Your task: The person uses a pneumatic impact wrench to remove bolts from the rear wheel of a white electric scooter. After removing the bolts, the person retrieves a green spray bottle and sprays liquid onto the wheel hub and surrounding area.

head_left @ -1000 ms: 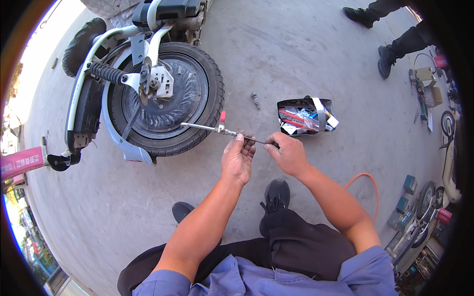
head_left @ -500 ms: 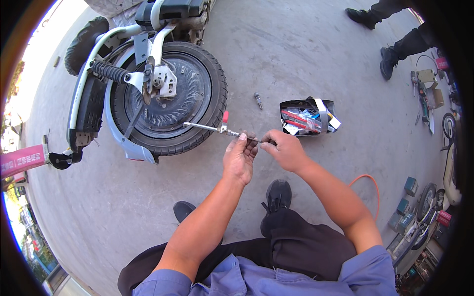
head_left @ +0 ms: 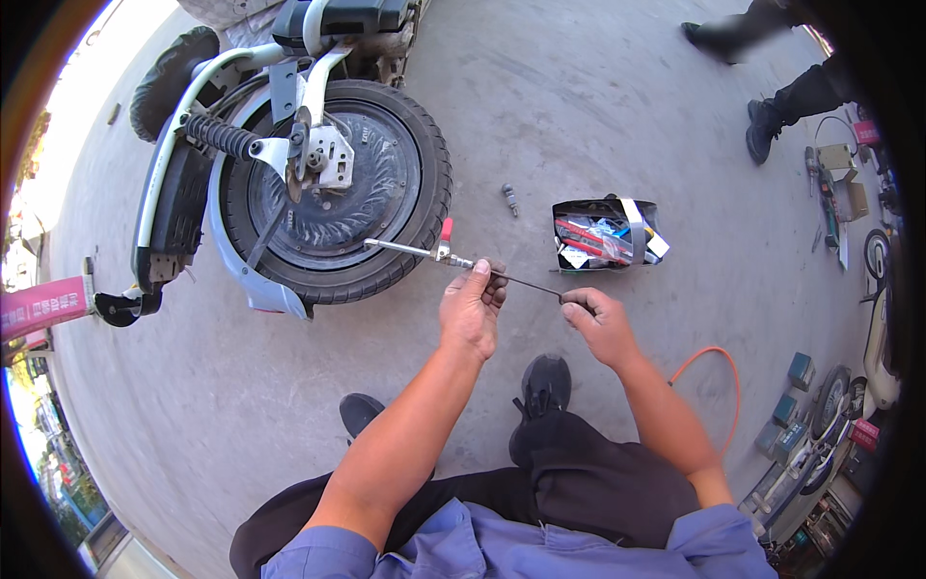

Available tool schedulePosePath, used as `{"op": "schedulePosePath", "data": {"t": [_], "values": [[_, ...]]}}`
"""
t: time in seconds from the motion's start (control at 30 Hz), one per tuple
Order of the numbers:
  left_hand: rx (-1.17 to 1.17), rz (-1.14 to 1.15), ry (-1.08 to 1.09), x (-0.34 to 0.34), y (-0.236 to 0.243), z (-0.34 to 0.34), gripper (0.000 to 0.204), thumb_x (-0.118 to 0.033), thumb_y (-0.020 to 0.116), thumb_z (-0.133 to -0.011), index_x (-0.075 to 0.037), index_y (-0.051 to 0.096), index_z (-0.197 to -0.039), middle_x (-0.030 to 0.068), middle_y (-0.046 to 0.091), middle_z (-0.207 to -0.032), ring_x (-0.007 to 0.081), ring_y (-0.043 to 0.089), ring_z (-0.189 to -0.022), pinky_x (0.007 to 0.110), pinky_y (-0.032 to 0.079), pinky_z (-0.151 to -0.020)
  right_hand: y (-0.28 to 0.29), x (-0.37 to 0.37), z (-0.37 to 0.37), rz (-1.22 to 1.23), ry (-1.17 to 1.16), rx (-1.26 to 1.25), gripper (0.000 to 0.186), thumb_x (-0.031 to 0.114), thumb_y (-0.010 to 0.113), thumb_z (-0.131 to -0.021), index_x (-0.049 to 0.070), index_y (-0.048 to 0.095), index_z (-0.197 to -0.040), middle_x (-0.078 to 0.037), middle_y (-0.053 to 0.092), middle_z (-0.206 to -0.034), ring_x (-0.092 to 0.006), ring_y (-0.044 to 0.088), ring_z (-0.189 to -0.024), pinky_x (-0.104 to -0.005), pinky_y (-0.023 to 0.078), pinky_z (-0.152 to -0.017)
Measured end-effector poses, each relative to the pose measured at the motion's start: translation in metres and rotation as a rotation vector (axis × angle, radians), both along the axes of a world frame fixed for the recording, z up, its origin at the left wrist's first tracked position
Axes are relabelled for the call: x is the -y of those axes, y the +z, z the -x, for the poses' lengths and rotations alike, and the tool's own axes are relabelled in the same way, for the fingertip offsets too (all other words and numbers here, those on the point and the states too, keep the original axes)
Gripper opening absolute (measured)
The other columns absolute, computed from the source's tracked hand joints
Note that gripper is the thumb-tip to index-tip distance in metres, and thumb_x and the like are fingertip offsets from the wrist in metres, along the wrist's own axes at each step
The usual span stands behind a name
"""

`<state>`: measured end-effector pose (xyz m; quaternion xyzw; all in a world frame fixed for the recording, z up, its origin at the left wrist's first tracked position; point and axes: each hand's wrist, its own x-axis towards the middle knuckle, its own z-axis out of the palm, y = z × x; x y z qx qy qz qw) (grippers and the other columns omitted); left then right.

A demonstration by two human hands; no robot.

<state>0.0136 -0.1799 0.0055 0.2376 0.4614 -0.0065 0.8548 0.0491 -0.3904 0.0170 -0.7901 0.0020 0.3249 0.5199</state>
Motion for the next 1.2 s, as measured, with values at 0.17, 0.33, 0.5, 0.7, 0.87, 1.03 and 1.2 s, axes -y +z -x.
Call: {"op": "schedulePosePath", "data": {"t": [0.17,0.33,0.5,0.7,0.87,1.03,1.2], "values": [[0.12,0.019,-0.024,-0.009,-0.012,0.007,0.029,-0.029,0.068,-0.091,-0.009,0.061,-0.11,0.0059,0.067,-0.104,0.0179,0.061,-0.095,0.031,0.049,-0.083,0.0,-0.001,0.005,0.007,0.046,0.116,0.024,0.016,0.068,-0.088,-0.002,0.068,-0.104,-0.009,0.071,-0.094,-0.0151,0.065,-0.083,-0.0297,0.051,-0.075],[0.477,0.356,-0.012,-0.061,-0.023,-0.007,0.061,-0.056,0.067,-0.083,-0.007,0.06,-0.119,0.0095,0.065,-0.112,0.0264,0.058,-0.115,0.04,0.046,-0.098,0.01,-0.005,0.002,0.1,0.212,0.256,0.022,0.016,0.067,-0.087,-0.001,0.068,-0.1,-0.014,0.07,-0.095,-0.0247,0.068,-0.085,-0.0333,0.052,-0.076],[0.601,0.649,-0.003,-0.071,-0.032,-0.025,0.066,-0.065,0.066,-0.08,-0.006,0.064,-0.109,0.0066,0.068,-0.099,0.0251,0.063,-0.098,0.04,0.049,-0.094,0.023,-0.009,-0.003,0.141,0.318,0.339,0.021,0.016,0.065,-0.087,-0.001,0.066,-0.099,-0.017,0.069,-0.093,-0.0318,0.067,-0.085,-0.0361,0.051,-0.074],[0.533,0.574,0.027,-0.066,-0.036,-0.025,0.053,-0.058,0.063,-0.085,-0.01,0.06,-0.107,-0.0008,0.057,-0.082,0.0128,0.051,-0.069,0.028,0.044,-0.067,0.028,-0.01,0.003,0.062,0.086,-0.133,0.021,0.014,0.062,-0.091,-0.004,0.062,-0.103,-0.01,0.067,-0.084,-0.0172,0.064,-0.071,-0.0319,0.051,-0.065],[0.483,0.483,0.004,-0.066,-0.036,-0.023,0.048,-0.056,0.061,-0.088,-0.011,0.059,-0.107,-0.0013,0.058,-0.082,0.0105,0.049,-0.062,0.027,0.043,-0.066,0.037,-0.019,0.013,-0.084,-0.165,-0.146,0.02,0.01,0.06,-0.093,-0.006,0.061,-0.105,-0.007,0.065,-0.084,-0.012,0.062,-0.072,-0.0284,0.053,-0.066],[0.457,0.434,-0.018,-0.07,-0.035,-0.022,0.042,-0.053,0.062,-0.088,-0.014,0.062,-0.102,-0.0018,0.059,-0.083,0.0086,0.047,-0.057,0.029,0.05,-0.079,0.025,-0.013,0.021,-0.071,-0.004,0.148,0.02,0.008,0.057,-0.095,-0.008,0.059,-0.107,-0.01,0.065,-0.082,-0.0132,0.062,-0.071,-0.0292,0.054,-0.066],[0.459,0.454,0.011,-0.068,-0.029,-0.019,0.035,-0.052,0.065,-0.085,-0.017,0.062,-0.087,-0.0023,0.06,-0.082,0.0079,0.047,-0.057,0.034,0.051,-0.094,0.01,-0.004,-0.009,-0.252,-0.056,-0.161,0.025,0.017,0.053,-0.098,-0.007,0.058,-0.106,-0.009,0.061,-0.073,-0.0143,0.058,-0.062,-0.029,0.05,-0.056]]}}
